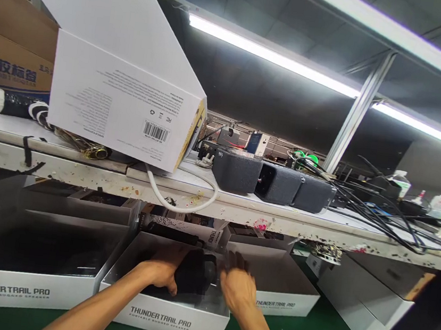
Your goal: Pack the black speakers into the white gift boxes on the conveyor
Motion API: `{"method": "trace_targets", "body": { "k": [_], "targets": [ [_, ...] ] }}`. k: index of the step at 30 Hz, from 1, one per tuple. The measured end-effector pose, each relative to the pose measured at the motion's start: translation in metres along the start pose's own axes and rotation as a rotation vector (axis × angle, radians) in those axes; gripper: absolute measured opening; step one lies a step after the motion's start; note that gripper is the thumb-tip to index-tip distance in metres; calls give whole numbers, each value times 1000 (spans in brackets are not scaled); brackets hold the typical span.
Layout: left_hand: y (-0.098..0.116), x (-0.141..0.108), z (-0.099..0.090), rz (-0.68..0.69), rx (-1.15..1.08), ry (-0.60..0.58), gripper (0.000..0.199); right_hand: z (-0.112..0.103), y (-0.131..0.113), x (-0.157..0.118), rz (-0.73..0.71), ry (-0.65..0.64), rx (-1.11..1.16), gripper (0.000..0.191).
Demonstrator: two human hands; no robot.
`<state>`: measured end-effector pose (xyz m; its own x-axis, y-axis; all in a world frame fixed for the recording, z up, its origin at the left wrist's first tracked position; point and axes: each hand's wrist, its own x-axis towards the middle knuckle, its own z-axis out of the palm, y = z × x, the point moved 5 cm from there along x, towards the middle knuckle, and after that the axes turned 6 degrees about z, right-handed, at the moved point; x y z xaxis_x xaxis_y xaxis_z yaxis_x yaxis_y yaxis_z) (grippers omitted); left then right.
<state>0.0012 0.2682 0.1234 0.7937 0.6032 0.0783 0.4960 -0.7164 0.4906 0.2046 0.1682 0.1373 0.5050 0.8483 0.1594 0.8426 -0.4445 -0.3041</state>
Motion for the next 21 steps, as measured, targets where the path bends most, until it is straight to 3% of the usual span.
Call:
{"method": "trace_targets", "body": {
  "k": [6, 8, 11, 14, 16, 19, 21],
  "targets": [
    [2, 2, 14, -77, 44, -47, 124, 36, -32, -42, -125, -237, -132, 79],
    [4, -4, 11, -86, 64, -30, 119, 37, -41, -49, -140, -224, -128, 80],
    [10, -22, -6, -46, 81, 36, 99, 20, -45, -54, -170, -115, -120, 67],
    [19, -48, -17, 12, 57, 75, 76, 0, -31, -53, -161, -65, -180, 50],
    [23, -64, -11, -15, 65, 31, 80, -5, -17, -47, -148, -79, -208, 45],
    [21, -79, 10, -91, 154, -23, 85, 3, 5, -39, -160, -103, -252, 49],
    [19, -82, 20, -53, 220, 14, 63, 16, 20, -35, -165, -86, -284, 46]
  ]
}}
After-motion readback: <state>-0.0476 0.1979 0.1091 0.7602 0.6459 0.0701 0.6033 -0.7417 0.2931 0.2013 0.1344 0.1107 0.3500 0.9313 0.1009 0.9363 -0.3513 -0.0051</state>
